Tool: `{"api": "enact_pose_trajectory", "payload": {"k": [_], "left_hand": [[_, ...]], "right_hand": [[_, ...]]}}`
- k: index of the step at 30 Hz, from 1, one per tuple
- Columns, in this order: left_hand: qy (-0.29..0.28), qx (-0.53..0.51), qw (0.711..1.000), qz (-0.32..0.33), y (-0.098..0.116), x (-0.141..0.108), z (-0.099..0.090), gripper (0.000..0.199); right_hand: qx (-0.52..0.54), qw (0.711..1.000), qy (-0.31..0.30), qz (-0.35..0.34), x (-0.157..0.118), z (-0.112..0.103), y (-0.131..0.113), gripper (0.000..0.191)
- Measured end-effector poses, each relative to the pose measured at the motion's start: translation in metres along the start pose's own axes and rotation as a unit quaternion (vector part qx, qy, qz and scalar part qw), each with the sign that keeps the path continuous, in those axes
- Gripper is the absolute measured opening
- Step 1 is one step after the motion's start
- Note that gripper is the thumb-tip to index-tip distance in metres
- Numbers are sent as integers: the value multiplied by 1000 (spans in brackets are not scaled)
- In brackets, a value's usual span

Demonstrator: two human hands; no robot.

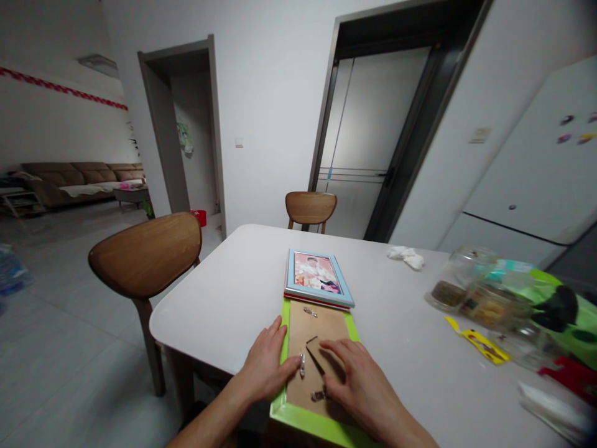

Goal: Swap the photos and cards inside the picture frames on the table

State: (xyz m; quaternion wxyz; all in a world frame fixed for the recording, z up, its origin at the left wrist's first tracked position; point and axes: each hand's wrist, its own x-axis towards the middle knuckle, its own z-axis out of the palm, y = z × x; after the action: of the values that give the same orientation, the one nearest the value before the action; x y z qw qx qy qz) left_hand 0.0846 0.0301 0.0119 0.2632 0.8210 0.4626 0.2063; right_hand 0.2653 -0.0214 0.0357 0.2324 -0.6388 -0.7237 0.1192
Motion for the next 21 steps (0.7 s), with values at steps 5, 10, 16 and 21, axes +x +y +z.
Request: {"api": "enact_pose_trajectory", "payload": {"k": [5,10,16,21], "left_hand": [[109,-206,972,-4,11,1,1,27],[133,-431,884,-123,1,2,-7,20],[169,-404,881,-180,-50,-10,-39,22],[174,-330,905,-206,-84,-13,-58,18]], "right_hand": [[-1,1000,27,-5,2,-10,-19,34],[43,998,51,-14,5,-13,-16,35],[-55,988,66,130,0,-6,39,49],[-93,982,16,162,0,-1,51,51]]}}
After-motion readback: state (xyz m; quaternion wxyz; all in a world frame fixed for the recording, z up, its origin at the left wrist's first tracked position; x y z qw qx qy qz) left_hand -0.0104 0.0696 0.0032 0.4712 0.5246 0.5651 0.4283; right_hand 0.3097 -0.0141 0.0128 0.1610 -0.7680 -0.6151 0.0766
